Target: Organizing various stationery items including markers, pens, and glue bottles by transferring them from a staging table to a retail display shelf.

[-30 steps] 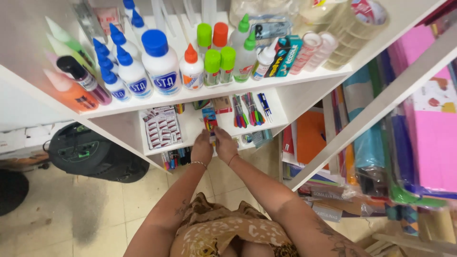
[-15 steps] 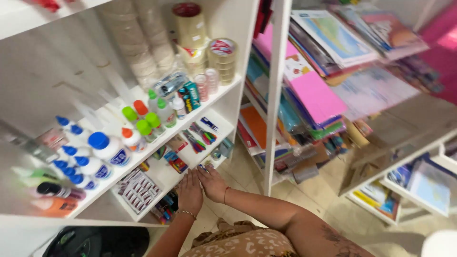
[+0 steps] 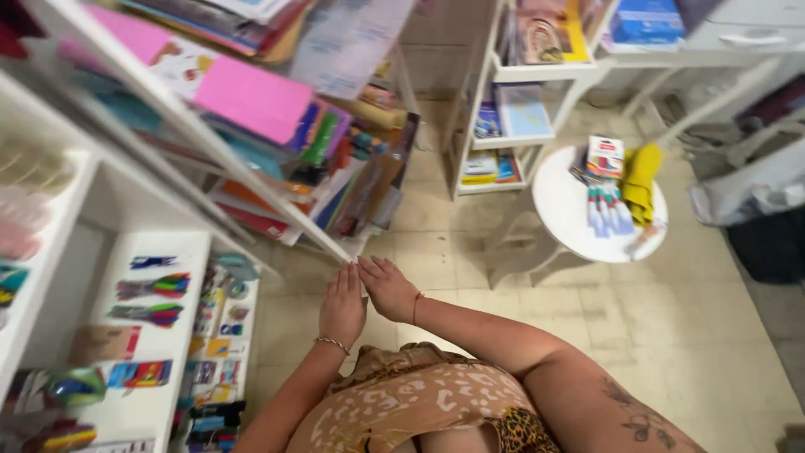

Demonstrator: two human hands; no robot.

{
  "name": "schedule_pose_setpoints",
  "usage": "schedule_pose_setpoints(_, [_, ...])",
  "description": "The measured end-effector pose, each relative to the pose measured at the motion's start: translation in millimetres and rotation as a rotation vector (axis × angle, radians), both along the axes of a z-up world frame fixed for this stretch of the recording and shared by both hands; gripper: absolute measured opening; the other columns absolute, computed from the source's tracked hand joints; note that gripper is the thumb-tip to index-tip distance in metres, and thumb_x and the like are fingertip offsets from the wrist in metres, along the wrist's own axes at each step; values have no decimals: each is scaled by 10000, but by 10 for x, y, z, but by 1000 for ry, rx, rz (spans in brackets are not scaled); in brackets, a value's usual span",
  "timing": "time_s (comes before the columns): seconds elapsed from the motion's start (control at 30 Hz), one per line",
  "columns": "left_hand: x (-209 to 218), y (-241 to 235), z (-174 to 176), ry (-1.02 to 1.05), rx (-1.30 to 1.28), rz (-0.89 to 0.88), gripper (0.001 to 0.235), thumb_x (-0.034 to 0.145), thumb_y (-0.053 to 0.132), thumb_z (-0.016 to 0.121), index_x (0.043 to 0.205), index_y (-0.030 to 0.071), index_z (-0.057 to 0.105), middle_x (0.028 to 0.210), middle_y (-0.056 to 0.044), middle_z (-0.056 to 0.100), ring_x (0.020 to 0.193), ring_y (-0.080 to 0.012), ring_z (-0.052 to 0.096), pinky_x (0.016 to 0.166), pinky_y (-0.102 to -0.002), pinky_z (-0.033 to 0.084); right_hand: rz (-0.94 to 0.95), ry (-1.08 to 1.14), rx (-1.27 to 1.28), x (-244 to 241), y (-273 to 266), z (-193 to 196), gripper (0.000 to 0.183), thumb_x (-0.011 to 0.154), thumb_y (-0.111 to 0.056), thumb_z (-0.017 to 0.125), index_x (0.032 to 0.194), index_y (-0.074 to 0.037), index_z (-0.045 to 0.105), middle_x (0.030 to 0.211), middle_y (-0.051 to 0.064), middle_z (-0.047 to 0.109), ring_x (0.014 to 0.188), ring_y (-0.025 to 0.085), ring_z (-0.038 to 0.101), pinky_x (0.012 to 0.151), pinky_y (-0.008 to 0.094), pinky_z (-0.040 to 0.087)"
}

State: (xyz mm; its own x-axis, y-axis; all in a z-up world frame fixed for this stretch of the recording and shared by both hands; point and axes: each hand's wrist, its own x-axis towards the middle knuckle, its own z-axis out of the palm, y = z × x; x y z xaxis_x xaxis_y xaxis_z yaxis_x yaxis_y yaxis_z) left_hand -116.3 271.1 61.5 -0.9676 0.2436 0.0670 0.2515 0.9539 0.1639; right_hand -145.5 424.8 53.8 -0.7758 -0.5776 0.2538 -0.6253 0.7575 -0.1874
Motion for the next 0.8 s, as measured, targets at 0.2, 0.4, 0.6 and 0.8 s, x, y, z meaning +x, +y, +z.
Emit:
schedule_pose_setpoints(0.2, [-262, 1566, 63, -50, 43, -188, 839, 840, 287, 740, 1543, 37, 357, 1574, -168, 410, 1418, -343, 427, 1161, -516, 363, -271, -64, 17, 125, 1543, 218, 527, 970, -183, 591, 1486, -112, 507, 1512, 103, 529, 1377, 383, 498, 1125, 519, 411])
schedule_pose_setpoints(0.4, [-336, 3046, 82, -156, 89, -317, 781, 927, 283, 646, 1581, 64, 279, 1625, -154, 334, 1475, -329, 356, 1208, -511, 282, -410, -24, 38, 275, 3029, 299, 536, 956, -183, 604, 1481, -112, 521, 1531, 107, 513, 1362, 390, 508, 1105, 540, 424])
schedule_pose_setpoints(0.6, [-342, 3987, 132, -105, 85, -478, 678, 955, 189, 544, 1576, 71, 300, 1621, -142, 351, 1461, -329, 381, 1189, -501, 323, -556, -64, -51, 496, 3901, 480, 549, 938, -149, 593, 1483, -136, 529, 1544, 109, 501, 1341, 413, 521, 1099, 542, 424])
schedule_pose_setpoints(0.8, [-545, 4576, 128, -45, 82, -634, 612, 959, 142, 458, 1558, 90, 347, 1586, -135, 410, 1425, -320, 437, 1162, -500, 371, -683, -72, -154, 459, 4463, 338, 510, 930, -115, 625, 1437, -121, 580, 1515, 137, 530, 1314, 444, 538, 1097, 529, 432])
